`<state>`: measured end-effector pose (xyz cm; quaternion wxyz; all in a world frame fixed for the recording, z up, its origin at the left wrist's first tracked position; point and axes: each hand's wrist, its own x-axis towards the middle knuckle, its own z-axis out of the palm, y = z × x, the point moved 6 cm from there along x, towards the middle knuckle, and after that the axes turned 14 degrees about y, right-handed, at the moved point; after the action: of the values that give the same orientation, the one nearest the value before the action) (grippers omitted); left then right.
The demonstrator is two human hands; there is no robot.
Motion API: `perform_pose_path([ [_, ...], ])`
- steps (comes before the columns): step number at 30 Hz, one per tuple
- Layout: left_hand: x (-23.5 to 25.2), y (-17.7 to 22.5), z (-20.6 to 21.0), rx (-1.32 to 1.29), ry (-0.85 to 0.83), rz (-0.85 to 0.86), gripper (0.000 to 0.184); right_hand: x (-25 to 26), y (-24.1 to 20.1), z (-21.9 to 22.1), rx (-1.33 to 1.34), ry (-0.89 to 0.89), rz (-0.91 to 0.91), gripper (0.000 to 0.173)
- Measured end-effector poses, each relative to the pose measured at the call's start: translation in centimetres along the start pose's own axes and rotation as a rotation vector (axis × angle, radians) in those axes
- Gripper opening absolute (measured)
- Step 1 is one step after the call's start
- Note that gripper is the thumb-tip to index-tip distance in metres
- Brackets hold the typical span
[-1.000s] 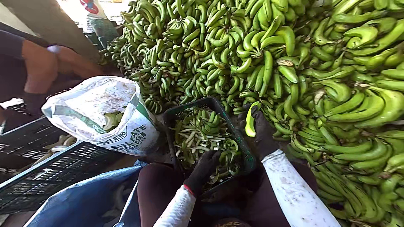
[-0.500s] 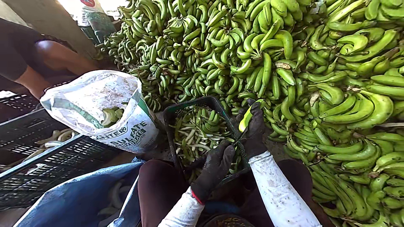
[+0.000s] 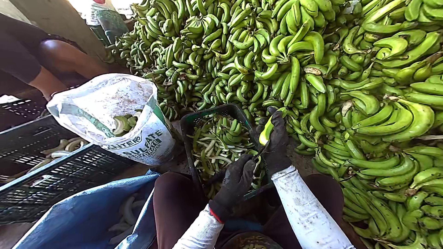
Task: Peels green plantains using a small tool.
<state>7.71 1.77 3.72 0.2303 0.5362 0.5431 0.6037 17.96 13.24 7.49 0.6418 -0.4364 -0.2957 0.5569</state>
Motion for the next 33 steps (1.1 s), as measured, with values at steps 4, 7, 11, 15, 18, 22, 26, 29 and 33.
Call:
perform_pose_path([
  [4, 0.6, -1.5, -0.3, -0.01, -0.002, -0.015, 0.056, -1.4, 1.1, 1.3, 0.055, -0.012, 0.182, 0.036],
  [7, 0.9, -2.9, -0.8, 0.045, -0.009, -0.061, 0.062, -2.6, 2.2, 1.7, 0.045, -0.054, 0.3, 0.036],
  [11, 0.4, -1.4, -1.4, 0.094, -0.04, -0.138, 0.042, -1.3, 2.5, 1.3, 0.05, -0.274, 0.236, 0.055],
  [15, 0.0, 0.2, -1.0, -0.004, -0.034, -0.069, 0.034, 2.1, 0.4, 1.3, 0.24, -0.45, -0.113, 0.029],
  [18, 0.1, 0.2, -0.3, -0.072, -0.05, 0.027, 0.037, 3.0, -0.4, 0.9, 0.169, -0.512, -0.346, 0.037],
  [22, 0.1, -1.0, -0.6, -0.076, -0.06, 0.047, 0.037, 2.6, 1.2, 1.6, 0.214, -0.599, -0.152, 0.049],
  [26, 0.3, -1.8, -1.1, -0.007, -0.076, 0.042, 0.039, 1.3, 3.8, 1.5, 0.336, -0.65, 0.159, 0.059],
  [29, 0.5, -2.7, -1.4, 0.045, -0.079, 0.007, 0.039, -0.9, 4.8, 1.7, 0.426, -0.641, 0.378, 0.073],
  [33, 0.3, -3.8, -1.5, 0.115, -0.119, -0.02, 0.039, -1.7, 6.2, 0.4, 0.359, -0.534, 0.425, 0.084],
])
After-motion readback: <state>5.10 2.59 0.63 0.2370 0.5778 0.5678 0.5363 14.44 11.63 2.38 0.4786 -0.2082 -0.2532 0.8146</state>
